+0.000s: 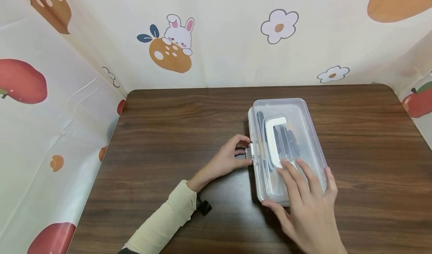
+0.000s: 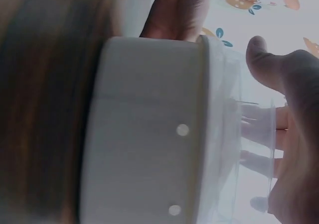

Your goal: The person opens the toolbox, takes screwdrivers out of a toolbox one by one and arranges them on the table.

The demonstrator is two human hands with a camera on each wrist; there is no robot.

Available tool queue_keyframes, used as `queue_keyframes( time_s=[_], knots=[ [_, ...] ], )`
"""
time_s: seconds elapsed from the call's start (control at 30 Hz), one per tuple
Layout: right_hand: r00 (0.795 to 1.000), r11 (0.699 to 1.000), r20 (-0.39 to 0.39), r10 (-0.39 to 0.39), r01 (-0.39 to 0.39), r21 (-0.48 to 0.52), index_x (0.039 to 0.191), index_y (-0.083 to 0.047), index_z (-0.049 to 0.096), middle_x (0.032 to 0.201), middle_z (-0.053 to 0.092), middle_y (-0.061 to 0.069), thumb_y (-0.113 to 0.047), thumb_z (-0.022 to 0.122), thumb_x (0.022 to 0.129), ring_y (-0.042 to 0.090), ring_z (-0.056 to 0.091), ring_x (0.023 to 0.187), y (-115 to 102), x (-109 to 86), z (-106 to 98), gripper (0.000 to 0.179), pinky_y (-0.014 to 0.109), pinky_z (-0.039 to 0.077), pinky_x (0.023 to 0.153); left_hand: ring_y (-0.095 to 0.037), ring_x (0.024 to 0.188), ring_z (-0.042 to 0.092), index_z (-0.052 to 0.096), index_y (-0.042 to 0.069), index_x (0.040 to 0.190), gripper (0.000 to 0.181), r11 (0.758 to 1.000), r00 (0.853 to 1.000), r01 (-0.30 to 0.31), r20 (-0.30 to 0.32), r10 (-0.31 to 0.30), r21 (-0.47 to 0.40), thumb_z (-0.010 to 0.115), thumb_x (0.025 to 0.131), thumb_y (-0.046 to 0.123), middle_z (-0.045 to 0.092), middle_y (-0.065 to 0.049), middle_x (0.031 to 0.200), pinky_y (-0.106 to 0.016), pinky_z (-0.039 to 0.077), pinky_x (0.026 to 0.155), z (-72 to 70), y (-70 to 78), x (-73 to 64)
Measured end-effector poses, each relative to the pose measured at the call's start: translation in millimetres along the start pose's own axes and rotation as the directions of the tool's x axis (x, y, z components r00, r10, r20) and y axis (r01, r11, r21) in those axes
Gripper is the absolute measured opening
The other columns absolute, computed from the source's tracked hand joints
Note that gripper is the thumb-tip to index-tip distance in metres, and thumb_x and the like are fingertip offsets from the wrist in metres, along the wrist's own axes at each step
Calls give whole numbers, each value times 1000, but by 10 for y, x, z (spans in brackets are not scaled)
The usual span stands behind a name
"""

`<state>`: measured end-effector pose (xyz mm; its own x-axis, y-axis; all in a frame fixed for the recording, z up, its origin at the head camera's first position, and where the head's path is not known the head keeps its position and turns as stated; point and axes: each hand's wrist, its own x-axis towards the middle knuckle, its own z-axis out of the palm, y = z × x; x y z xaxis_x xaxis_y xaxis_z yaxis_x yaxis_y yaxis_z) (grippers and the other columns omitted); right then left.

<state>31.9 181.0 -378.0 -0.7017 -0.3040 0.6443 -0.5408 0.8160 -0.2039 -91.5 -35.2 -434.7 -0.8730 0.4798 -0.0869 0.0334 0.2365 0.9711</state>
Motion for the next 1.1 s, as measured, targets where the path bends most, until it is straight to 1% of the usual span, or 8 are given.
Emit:
queue_keyframes(
  time_s=[0.2,0.3,0.4,0.5,0.6,0.87,0.97,1.1],
  knots=[
    [999,999,19,34,-35,42,122,3,65,136,63,21,-69,45,102,45,51,128,42,30,-48,77,72,15,121,-30,133,56,51,2,136,54,1000,1000,5,-7,-5,20,79,89,2,55,-17,141,-34,51,113,26,4,19],
    [996,990,17,86,-88,107,123,4,66,136,63,22,-70,48,100,44,50,130,82,33,-99,80,70,18,121,-31,133,56,51,2,135,54,1000,1000,7,-8,-7,15,79,89,1,55,-17,140,-35,51,113,26,6,17],
    [992,972,-18,128,-122,201,123,6,66,135,64,22,-70,53,98,36,50,135,150,49,-156,81,62,21,123,-31,133,56,51,2,135,54,1000,1000,4,-10,-4,12,79,89,0,55,-18,140,-35,51,113,19,8,13],
    [988,946,-74,139,-110,303,122,11,64,135,65,22,-68,58,96,23,48,143,223,79,-209,83,48,22,126,-31,132,56,51,2,135,54,1000,1000,9,-11,-9,20,79,89,1,55,-18,139,-35,51,113,11,14,8],
    [984,920,-122,127,-71,385,120,16,61,136,65,22,-64,61,96,18,47,146,270,110,-255,83,36,23,126,-30,132,57,51,3,135,54,1000,1000,19,-10,-19,25,80,89,2,56,-17,138,-34,51,112,7,22,4],
    [975,845,-88,202,-128,519,122,19,58,147,61,7,-54,71,94,17,45,146,325,114,-391,79,25,27,124,-29,131,57,52,4,135,53,999,1000,19,-6,-19,37,80,89,4,56,-17,138,-35,52,111,22,30,13],
    [971,813,-77,227,-146,563,124,18,59,148,61,5,-48,74,94,18,46,145,361,90,-423,75,24,28,123,-28,131,57,52,4,134,53,999,1000,23,-6,-22,48,80,89,4,57,-16,138,-34,52,111,28,36,13],
    [959,751,-62,277,-175,637,128,17,58,148,61,8,-35,79,94,20,47,143,426,33,-474,66,20,31,119,-28,130,57,52,4,133,52,998,1000,19,-7,-19,53,80,89,4,57,-16,137,-33,52,110,31,43,16]
  ],
)
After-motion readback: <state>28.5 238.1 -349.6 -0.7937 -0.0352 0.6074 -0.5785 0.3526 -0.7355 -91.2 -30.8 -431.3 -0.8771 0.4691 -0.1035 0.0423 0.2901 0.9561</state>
